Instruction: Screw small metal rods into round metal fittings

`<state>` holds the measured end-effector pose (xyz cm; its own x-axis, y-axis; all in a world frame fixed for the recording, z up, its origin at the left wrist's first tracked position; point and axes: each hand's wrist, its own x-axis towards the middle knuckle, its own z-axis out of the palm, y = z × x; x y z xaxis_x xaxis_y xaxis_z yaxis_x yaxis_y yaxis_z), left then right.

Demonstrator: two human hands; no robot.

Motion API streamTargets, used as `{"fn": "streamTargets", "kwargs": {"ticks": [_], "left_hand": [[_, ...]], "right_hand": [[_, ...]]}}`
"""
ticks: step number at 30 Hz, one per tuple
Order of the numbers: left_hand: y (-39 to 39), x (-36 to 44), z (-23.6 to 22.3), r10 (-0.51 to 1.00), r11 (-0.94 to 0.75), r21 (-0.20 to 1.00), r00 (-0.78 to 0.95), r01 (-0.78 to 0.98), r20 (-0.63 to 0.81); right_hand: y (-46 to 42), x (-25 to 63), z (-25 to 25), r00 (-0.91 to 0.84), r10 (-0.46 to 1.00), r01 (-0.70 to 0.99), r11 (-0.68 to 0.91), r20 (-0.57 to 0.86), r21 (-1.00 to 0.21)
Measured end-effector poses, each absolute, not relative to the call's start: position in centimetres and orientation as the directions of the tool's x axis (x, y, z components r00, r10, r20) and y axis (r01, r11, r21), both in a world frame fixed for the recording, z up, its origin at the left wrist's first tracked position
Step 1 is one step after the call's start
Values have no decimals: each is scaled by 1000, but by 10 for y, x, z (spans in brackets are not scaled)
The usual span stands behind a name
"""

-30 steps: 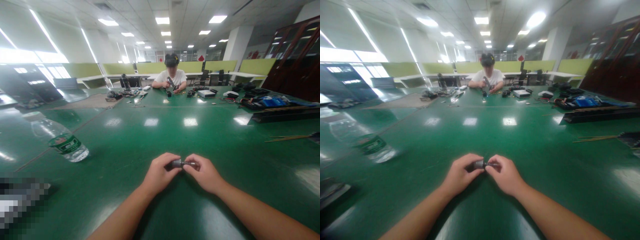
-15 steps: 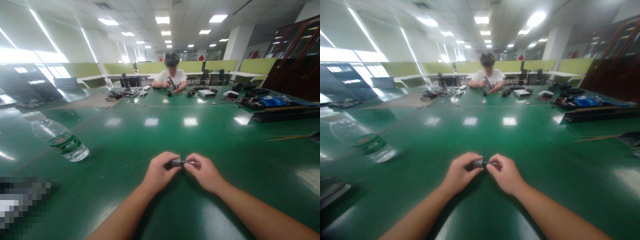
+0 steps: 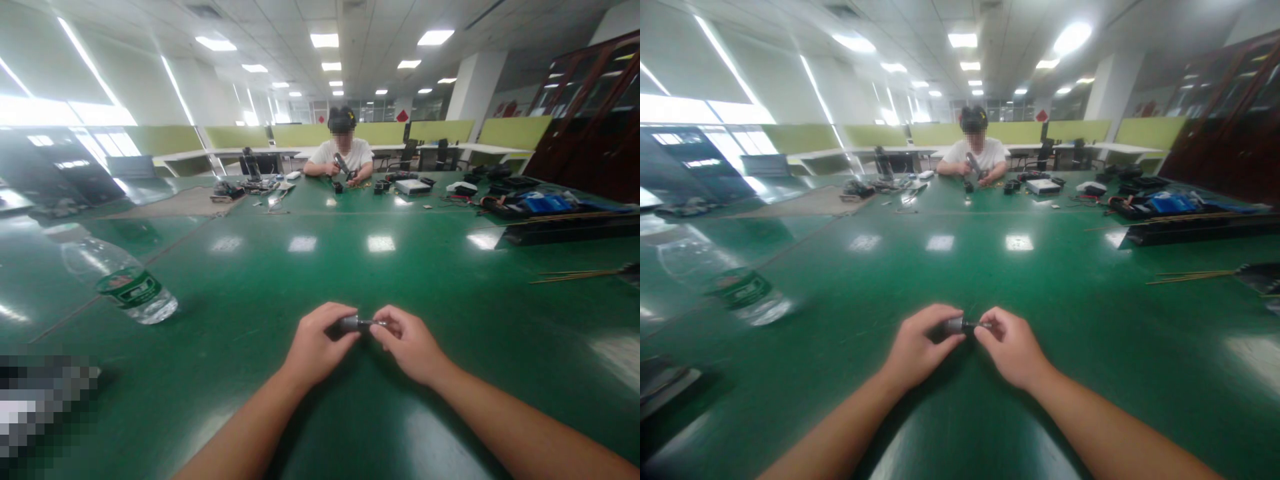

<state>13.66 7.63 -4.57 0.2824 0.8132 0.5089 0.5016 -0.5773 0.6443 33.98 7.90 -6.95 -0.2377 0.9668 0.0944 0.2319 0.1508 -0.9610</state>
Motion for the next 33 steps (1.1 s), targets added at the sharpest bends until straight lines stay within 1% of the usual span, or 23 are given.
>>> {"fn": "streamTargets", "kwargs": {"ticks": [11, 23, 33], "left_hand": [[76, 136, -45, 820, -562, 649, 241, 514, 519], [77, 135, -45, 823, -557, 649, 241, 518, 514], [77, 135, -43, 821, -558, 649, 226, 517, 525]], "right_hand": [[80, 341, -69, -235, 969, 246, 129, 71, -961], [80, 341, -71, -226, 972, 241, 119, 64, -963], [80, 341, -70, -229, 973, 206, 89, 40, -975]]}}
